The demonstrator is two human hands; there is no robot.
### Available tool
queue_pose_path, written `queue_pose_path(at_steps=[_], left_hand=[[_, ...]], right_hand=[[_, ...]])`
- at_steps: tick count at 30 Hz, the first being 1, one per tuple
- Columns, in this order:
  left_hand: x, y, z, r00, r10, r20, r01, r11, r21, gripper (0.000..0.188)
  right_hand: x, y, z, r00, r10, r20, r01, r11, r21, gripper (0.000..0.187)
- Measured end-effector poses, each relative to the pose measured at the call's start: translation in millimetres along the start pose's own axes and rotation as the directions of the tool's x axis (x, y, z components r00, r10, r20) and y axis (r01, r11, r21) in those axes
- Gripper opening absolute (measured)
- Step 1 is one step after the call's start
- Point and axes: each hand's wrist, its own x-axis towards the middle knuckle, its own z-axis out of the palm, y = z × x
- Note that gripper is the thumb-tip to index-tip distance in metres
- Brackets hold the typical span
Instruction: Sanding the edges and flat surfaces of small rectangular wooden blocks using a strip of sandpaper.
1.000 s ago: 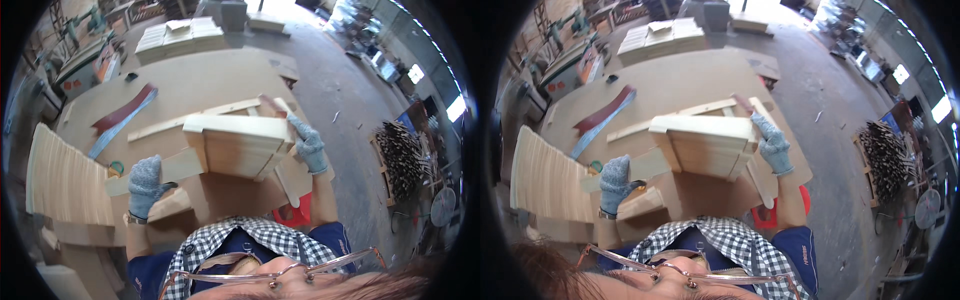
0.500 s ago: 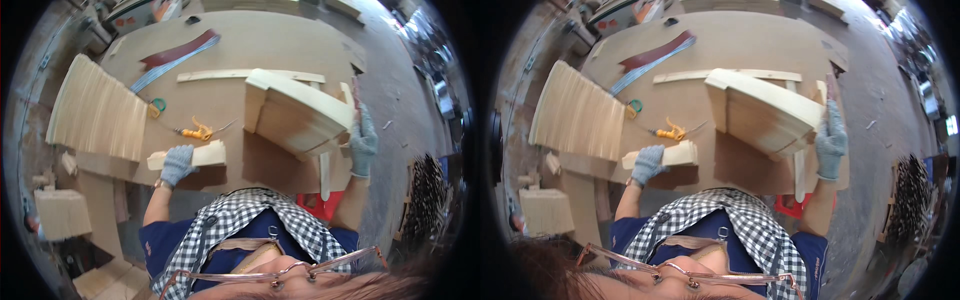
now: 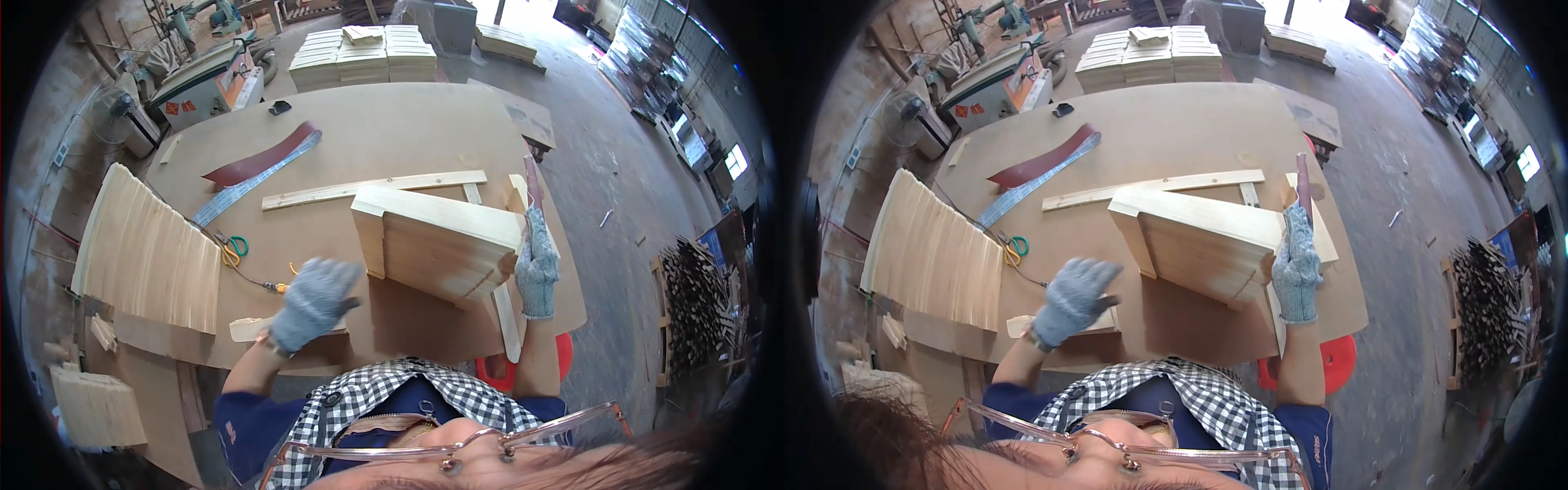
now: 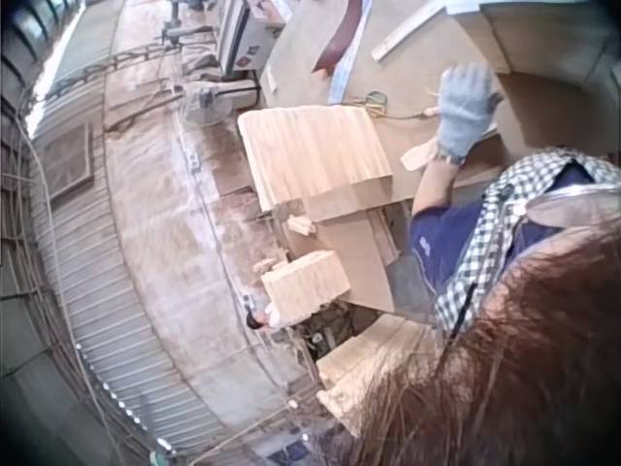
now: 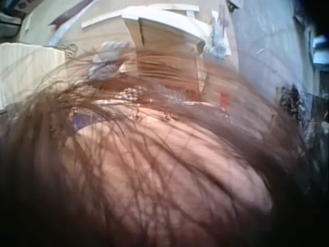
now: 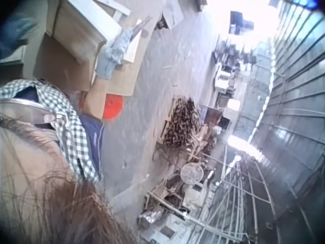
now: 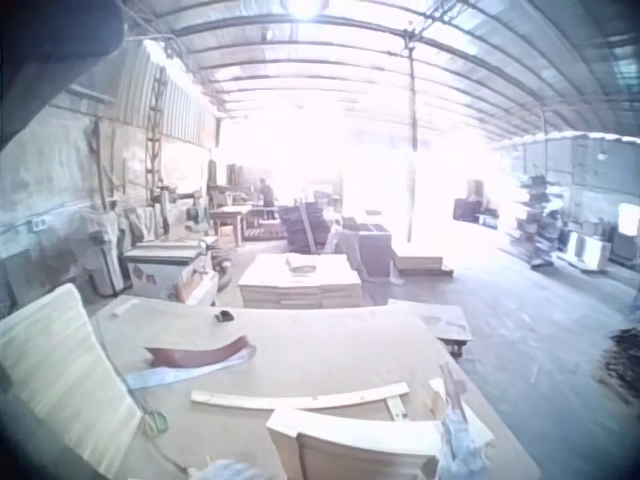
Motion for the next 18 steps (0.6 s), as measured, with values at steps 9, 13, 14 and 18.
queue_pose_path(at_steps=[9,13,14,18], left_hand=[[204.1,50.2,22.6,0.899,0.223,-0.378,-0.278,0.956,-0.098,0.037],[202.9,47.6,48.4,0.971,0.152,-0.187,-0.168,0.983,-0.073,0.045],[200.3,46.5,54.0,0.912,0.194,-0.36,-0.219,0.975,-0.029,0.05],[188.6,49.5,30.9,0.962,0.205,-0.181,-0.222,0.971,-0.083,0.073]], right_hand=[[-13.8,12.8,-17.3,0.929,0.322,-0.182,-0.344,0.933,-0.105,0.027],[-31.9,23.9,-33.8,0.929,0.257,-0.266,-0.293,0.95,-0.106,0.029],[-32.7,11.2,-33.5,0.943,0.269,-0.197,-0.296,0.947,-0.124,0.029],[-35.7,-24.7,-21.4,0.996,-0.064,-0.055,0.032,0.884,-0.466,0.015]])
